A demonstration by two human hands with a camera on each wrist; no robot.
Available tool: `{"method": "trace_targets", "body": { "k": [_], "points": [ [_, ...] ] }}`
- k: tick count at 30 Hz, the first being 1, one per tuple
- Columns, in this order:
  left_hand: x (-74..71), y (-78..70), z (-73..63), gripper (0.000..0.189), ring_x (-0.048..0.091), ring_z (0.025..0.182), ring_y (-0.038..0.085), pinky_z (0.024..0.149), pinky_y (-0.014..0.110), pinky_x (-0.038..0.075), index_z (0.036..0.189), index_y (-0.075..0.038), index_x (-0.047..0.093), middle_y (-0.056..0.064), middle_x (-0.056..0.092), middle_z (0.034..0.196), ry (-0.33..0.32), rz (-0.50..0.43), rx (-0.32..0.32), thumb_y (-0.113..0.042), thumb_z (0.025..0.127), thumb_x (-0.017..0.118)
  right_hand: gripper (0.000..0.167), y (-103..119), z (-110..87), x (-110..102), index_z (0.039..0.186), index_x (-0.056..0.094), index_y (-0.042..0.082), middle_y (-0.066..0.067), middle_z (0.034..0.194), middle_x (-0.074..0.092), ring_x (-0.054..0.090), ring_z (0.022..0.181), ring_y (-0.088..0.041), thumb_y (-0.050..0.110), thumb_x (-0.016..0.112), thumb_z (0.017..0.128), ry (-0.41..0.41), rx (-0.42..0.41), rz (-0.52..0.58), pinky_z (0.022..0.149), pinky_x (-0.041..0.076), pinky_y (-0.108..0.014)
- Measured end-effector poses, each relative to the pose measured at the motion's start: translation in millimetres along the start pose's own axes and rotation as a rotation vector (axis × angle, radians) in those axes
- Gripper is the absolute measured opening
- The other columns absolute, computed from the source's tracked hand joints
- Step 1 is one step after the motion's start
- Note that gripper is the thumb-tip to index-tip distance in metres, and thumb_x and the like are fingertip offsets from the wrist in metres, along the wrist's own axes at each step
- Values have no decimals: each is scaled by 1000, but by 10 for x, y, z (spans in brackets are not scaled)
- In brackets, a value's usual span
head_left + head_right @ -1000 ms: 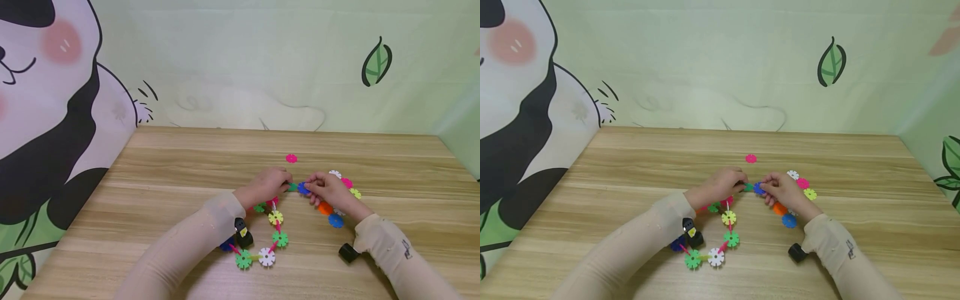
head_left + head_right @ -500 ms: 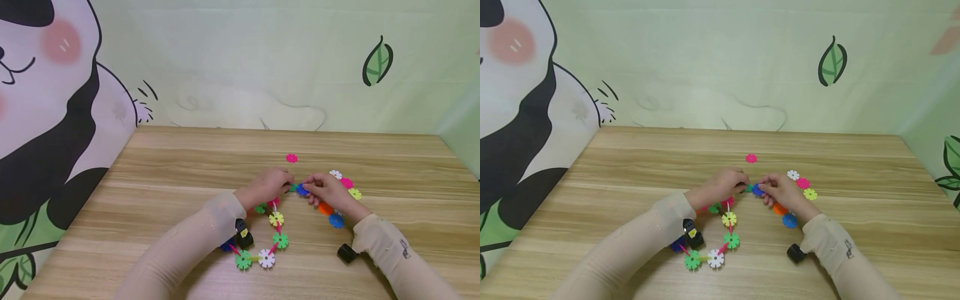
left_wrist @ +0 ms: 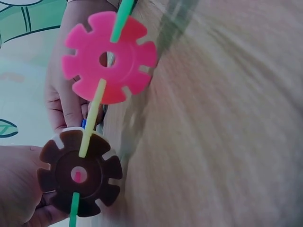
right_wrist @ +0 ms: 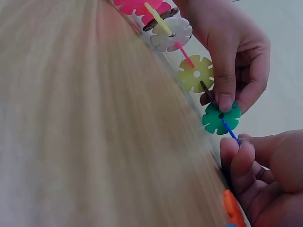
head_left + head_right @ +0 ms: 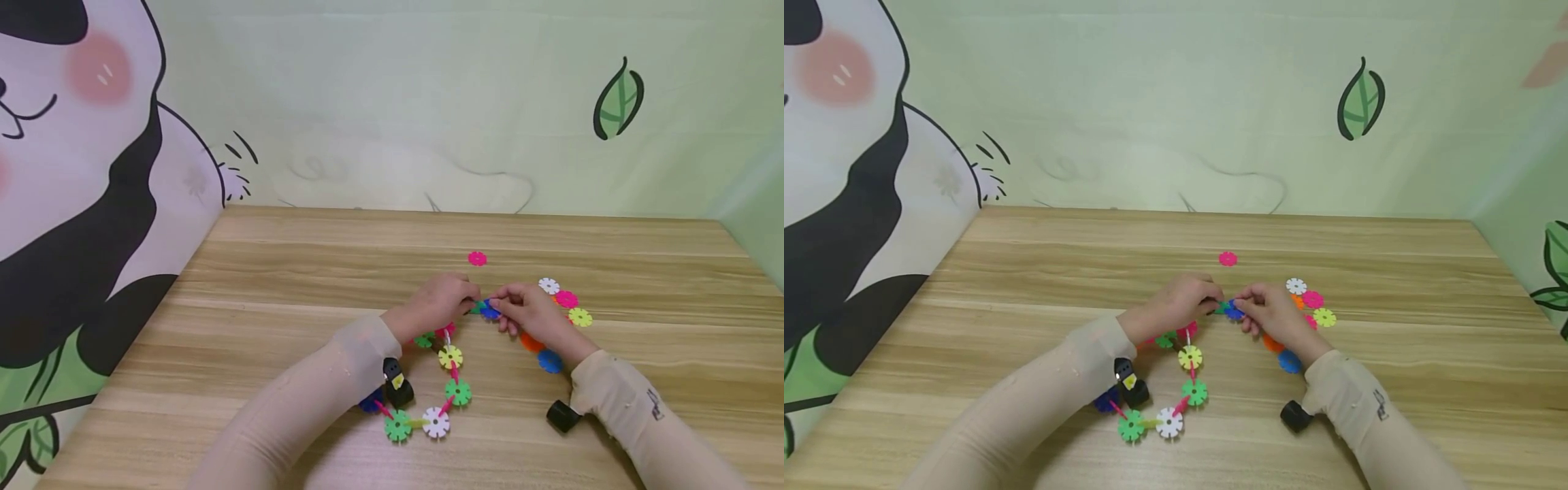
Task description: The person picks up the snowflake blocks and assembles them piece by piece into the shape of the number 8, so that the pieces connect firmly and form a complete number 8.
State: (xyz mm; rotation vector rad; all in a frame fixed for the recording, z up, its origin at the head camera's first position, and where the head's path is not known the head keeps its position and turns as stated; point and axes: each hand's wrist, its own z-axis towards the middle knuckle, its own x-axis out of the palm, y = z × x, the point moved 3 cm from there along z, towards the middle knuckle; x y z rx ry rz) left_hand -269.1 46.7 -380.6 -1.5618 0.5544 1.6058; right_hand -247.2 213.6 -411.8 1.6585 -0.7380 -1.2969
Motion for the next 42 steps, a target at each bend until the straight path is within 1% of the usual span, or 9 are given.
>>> {"method": "trace_targets", "body": {
  "k": [3,10,15,18,25,30,33,35,42],
  "points": [
    [8,8,-3,11,60,82,12,71,21,48,97,-11,71,1,67,93,4,-5,-14,-16,94,62,24,26,-8,-11,108,61,-9,-4,64,59,51,50,-9,12,56,97,-16,-8,-76,47,47,-23],
    [8,47,-14,12,63,89,13,78,22,50,100,-10,70,2,69,100,36,-18,-49,-16,94,62,26,122,-65,-116,112,64,0,-8,76,63,56,62,-14,19,58,96,-36,15,-225,54,49,-24],
    [-9,79,-27,16,61,86,12,76,22,50,103,-10,69,1,69,101,86,-27,-98,-21,95,61,25,183,-141,-225,112,64,-1,-12,84,65,55,64,-16,16,60,95,-19,11,-295,53,48,-24],
    [-34,90,-36,19,61,86,12,76,23,50,106,-10,68,2,69,103,107,-23,-124,-24,95,61,21,231,-206,-281,108,65,-2,-11,87,64,54,68,-17,14,62,93,3,-5,-371,55,48,-23],
    [-106,87,-32,31,61,91,14,80,24,51,119,-9,63,5,66,113,152,-37,-157,-27,94,62,17,309,-353,-353,94,66,1,-4,80,63,53,69,-11,13,72,84,76,-80,-548,61,46,-21],
    [-113,56,39,42,62,105,15,92,27,51,129,-12,58,4,63,124,213,39,-145,-34,94,61,19,292,-471,-365,89,64,6,3,74,57,50,68,-10,17,76,80,119,-48,-629,62,42,-22],
    [-83,38,74,47,60,113,16,96,29,49,135,-14,54,4,61,128,244,61,-139,-37,94,60,18,265,-501,-340,88,64,7,3,75,57,49,69,-11,16,77,79,131,-48,-654,62,41,-23],
    [-55,35,82,49,60,111,16,95,28,49,136,-14,53,5,61,126,245,67,-129,-37,93,61,18,258,-509,-313,86,63,7,3,76,59,49,69,-10,15,77,79,130,-63,-652,62,42,-22],
    [29,46,72,45,59,99,14,86,27,50,131,-14,59,4,64,114,180,59,-86,-37,93,62,19,259,-536,-273,85,59,6,1,74,58,49,66,-11,13,76,80,122,-33,-610,58,40,-22]
  ]
}}
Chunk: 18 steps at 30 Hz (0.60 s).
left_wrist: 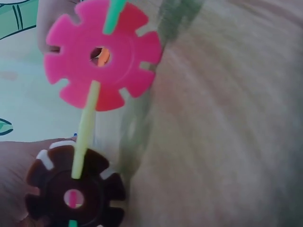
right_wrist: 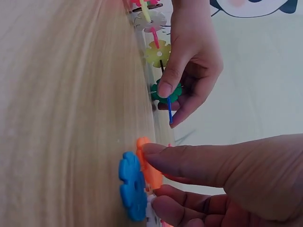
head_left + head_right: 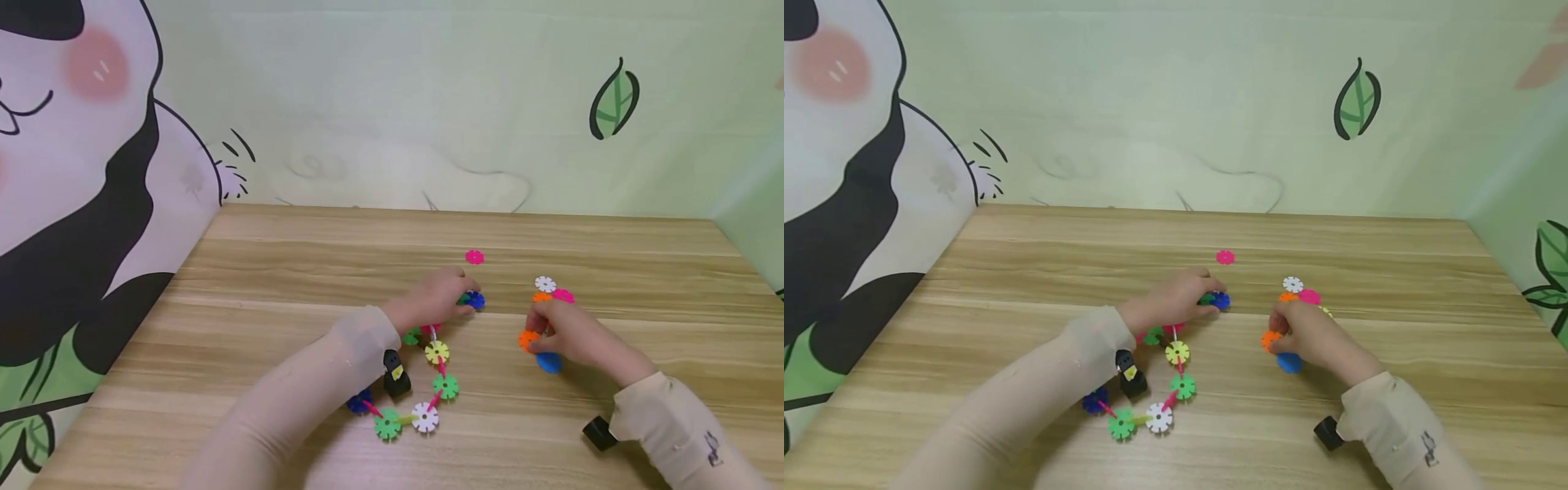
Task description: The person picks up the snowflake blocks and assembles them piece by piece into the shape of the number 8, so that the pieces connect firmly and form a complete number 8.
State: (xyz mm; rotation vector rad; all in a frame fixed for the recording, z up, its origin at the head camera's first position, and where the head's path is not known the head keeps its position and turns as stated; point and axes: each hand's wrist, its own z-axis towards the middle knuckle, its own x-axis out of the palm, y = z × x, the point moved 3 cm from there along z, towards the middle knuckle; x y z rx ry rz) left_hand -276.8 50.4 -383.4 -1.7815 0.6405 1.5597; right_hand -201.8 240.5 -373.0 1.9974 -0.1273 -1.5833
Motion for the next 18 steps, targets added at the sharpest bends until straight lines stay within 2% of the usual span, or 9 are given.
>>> {"method": "trace_targets", "body": {
  "k": [6,14,18],
  "points": [
    [18,7,16,41,59,102,14,90,26,50,128,-14,60,3,64,117,-22,-38,-16,-35,93,62,23,-6,-20,3,88,55,5,0,75,55,48,68,-12,11,76,80,-9,-6,31,60,40,-22],
    [53,10,23,41,60,106,15,94,26,49,126,-13,60,3,63,119,-32,-76,-32,-34,91,65,9,-15,5,-1,94,56,-2,-6,77,58,56,62,-12,-1,63,88,45,0,212,56,52,-23],
    [71,23,32,40,60,107,15,94,26,49,125,-13,60,3,64,120,-46,-98,-30,-33,91,66,6,-3,38,-26,92,58,-3,-8,76,60,59,60,-13,-1,62,89,1,-18,232,57,54,-24]
  ]
}}
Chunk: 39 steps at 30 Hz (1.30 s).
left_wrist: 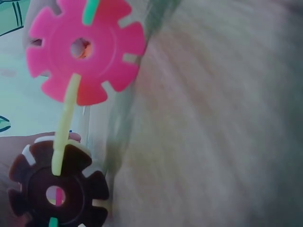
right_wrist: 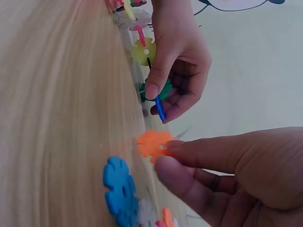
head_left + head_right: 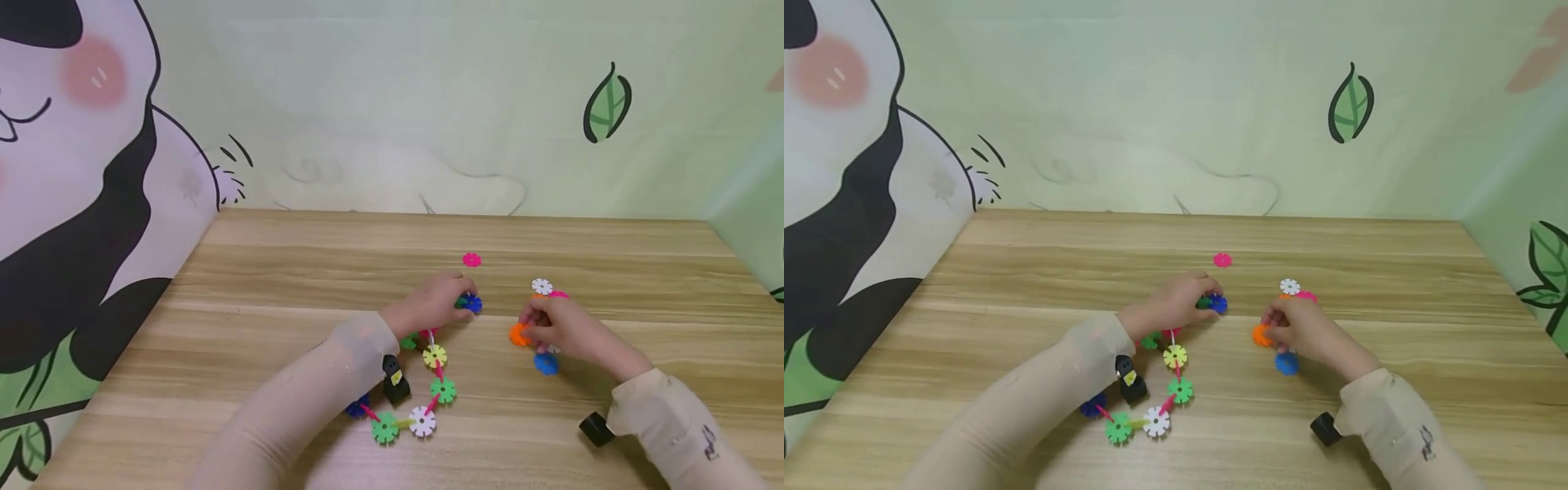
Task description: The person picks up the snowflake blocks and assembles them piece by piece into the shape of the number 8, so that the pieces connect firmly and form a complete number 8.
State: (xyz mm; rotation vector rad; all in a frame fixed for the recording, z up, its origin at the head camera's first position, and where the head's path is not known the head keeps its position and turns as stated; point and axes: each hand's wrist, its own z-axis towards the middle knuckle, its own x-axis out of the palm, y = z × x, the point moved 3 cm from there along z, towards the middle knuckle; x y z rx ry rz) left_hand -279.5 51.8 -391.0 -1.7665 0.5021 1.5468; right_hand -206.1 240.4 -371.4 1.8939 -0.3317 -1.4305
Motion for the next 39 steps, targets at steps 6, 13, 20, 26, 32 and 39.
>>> {"method": "trace_targets", "body": {
  "k": [6,13,20,26,32,39],
  "points": [
    [13,28,11,41,60,110,15,98,26,48,125,-12,60,2,65,122,-14,-27,14,-32,90,67,7,85,94,30,91,55,1,-5,72,59,53,56,-12,5,61,92,-121,-48,-80,52,48,-22],
    [23,34,12,40,61,110,14,98,26,47,124,-12,60,2,65,122,-18,-41,18,-31,90,68,8,169,202,111,87,56,4,-3,73,59,47,62,-10,6,63,90,-255,-67,-225,55,41,-20],
    [9,22,-9,39,61,108,15,96,27,48,123,-11,60,3,65,121,-16,-56,16,-30,90,68,9,160,244,185,88,57,4,-5,75,63,50,61,-10,7,65,89,-288,-36,-225,55,42,-20],
    [5,27,-9,38,60,109,15,97,27,48,123,-10,61,3,65,121,-17,-58,12,-29,90,67,11,134,295,234,86,58,5,-6,77,65,54,65,-13,8,68,87,-325,-43,-247,59,45,-23],
    [6,24,-12,38,60,109,15,97,27,47,123,-10,61,3,65,121,-12,-47,3,-30,91,66,10,132,327,292,84,59,8,-3,71,62,50,63,-12,11,67,88,-354,-50,-283,57,41,-23],
    [-9,3,-23,37,61,103,15,91,26,49,121,-7,62,4,67,116,-15,-46,-6,-30,92,65,14,128,337,376,78,58,8,0,63,53,41,57,-11,11,64,91,-376,-73,-323,52,34,-22]
  ]
}}
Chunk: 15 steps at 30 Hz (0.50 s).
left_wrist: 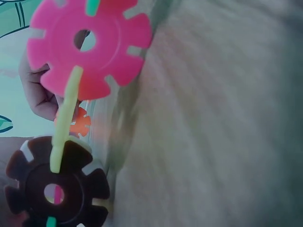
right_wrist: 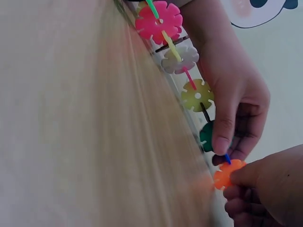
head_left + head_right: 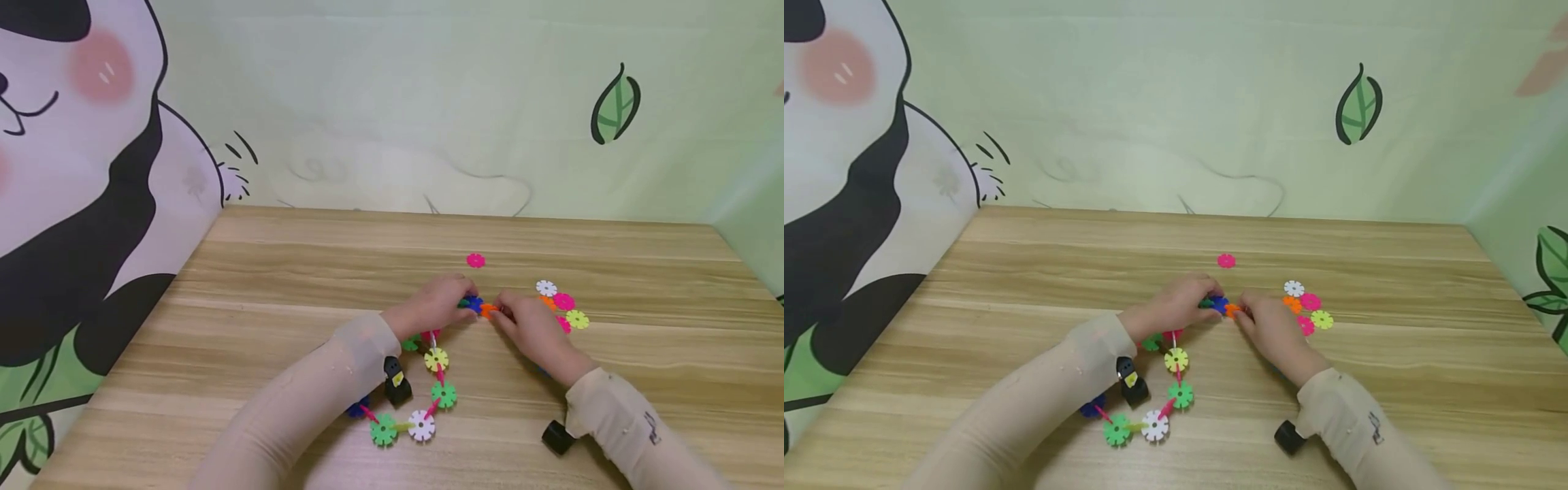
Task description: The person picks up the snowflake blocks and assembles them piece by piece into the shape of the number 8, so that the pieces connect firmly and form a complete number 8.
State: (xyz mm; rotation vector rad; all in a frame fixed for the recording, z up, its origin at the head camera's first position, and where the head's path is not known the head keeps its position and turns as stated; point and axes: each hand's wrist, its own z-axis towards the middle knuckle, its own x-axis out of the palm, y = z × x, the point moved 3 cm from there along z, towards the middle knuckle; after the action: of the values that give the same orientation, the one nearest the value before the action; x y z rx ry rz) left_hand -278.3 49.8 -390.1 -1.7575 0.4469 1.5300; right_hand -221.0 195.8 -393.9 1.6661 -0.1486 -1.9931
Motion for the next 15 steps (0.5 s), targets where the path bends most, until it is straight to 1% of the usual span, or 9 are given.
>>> {"method": "trace_targets", "body": {
  "k": [4,8,12,15],
  "points": [
    [-9,-21,1,36,61,98,15,87,24,50,118,-7,64,5,67,112,-6,4,-14,-30,91,66,11,15,-13,34,81,60,6,-1,62,54,41,55,-12,10,63,90,-19,23,23,50,33,-22],
    [-21,-22,4,37,61,97,15,85,24,50,117,-6,64,5,68,110,-5,-13,-34,-30,90,67,9,17,-6,59,83,61,6,-1,62,53,40,54,-11,10,63,91,-22,37,50,49,32,-20],
    [-14,-11,15,37,61,96,14,85,23,50,117,-6,64,5,68,110,-2,-28,-59,-30,90,67,10,-3,13,72,85,60,6,-1,63,53,40,55,-12,12,61,93,0,60,74,50,32,-21],
    [-5,-3,28,38,61,96,13,85,23,50,120,-7,63,4,67,111,8,-22,-77,-31,90,67,10,-29,29,76,86,60,6,-1,63,54,41,56,-12,13,60,94,18,78,83,51,33,-21]
  ]
}}
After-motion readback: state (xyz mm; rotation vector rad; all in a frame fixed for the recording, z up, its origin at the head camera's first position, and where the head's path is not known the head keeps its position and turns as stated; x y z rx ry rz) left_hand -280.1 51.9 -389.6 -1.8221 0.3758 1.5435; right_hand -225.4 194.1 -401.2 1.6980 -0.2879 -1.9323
